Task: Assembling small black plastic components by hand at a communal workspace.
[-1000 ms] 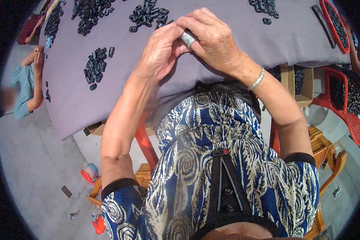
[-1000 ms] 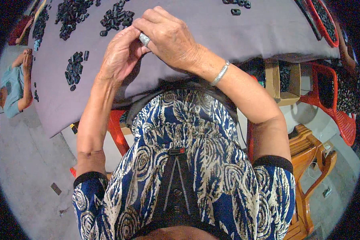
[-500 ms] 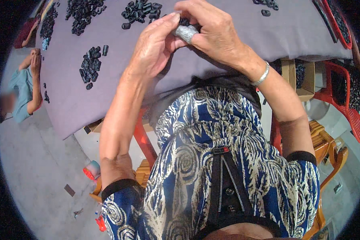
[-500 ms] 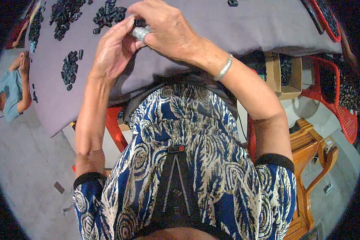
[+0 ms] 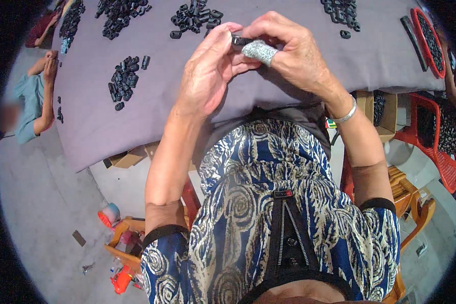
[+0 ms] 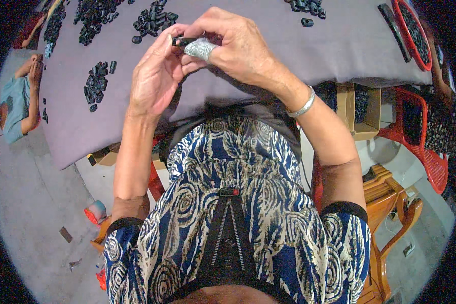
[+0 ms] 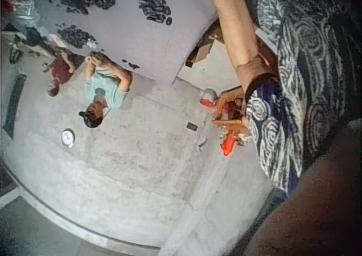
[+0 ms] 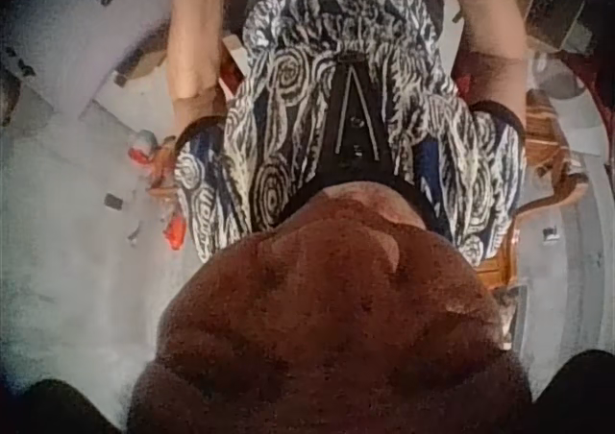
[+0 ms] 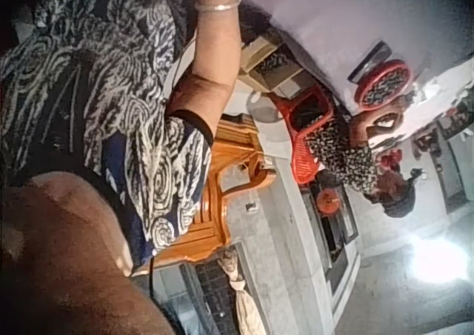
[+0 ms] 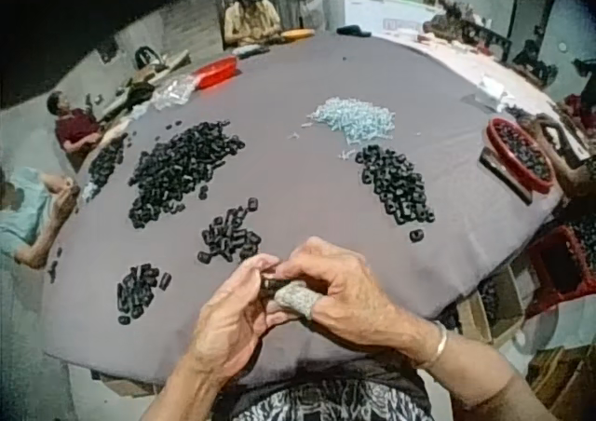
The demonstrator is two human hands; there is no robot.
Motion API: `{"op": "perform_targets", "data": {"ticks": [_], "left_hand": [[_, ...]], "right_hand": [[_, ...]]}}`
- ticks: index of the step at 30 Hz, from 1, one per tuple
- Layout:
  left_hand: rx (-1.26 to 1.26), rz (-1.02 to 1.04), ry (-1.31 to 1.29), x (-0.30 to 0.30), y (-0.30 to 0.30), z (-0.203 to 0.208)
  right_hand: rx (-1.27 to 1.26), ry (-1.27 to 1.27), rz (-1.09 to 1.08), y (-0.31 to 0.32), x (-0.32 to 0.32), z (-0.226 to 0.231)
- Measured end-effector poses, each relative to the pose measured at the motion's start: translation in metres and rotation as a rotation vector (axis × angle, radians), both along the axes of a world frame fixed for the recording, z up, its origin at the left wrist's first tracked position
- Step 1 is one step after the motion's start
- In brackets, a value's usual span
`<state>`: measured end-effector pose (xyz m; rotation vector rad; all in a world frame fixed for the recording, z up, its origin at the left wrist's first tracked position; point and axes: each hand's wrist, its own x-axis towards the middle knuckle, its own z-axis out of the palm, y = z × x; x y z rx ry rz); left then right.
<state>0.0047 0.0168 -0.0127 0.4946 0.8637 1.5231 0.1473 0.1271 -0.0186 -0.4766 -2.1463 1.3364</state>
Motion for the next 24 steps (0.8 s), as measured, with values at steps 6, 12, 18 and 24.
{"op": "perform_targets", "data": {"ticks": [6, 12, 18, 24], "left_hand": [[0.005, -0.01, 0.066, 0.002, -0.006, -0.006], [-0.083, 0.136, 0.279, 0.009, -0.006, -0.001], [-0.106, 0.256, 0.795, 0.014, -0.009, 0.004], [-0.057, 0.297, 0.833, 0.018, -0.011, 0.004]], "right_hand": [[0.185, 0.056, -0.053, 0.0, -0.003, -0.002], [0.223, 0.059, -0.054, -0.001, -0.002, -0.001], [0.189, 0.067, -0.038, -0.005, -0.001, 0.003], [-0.037, 0.037, -0.026, -0.008, 0.001, 0.004]]}}
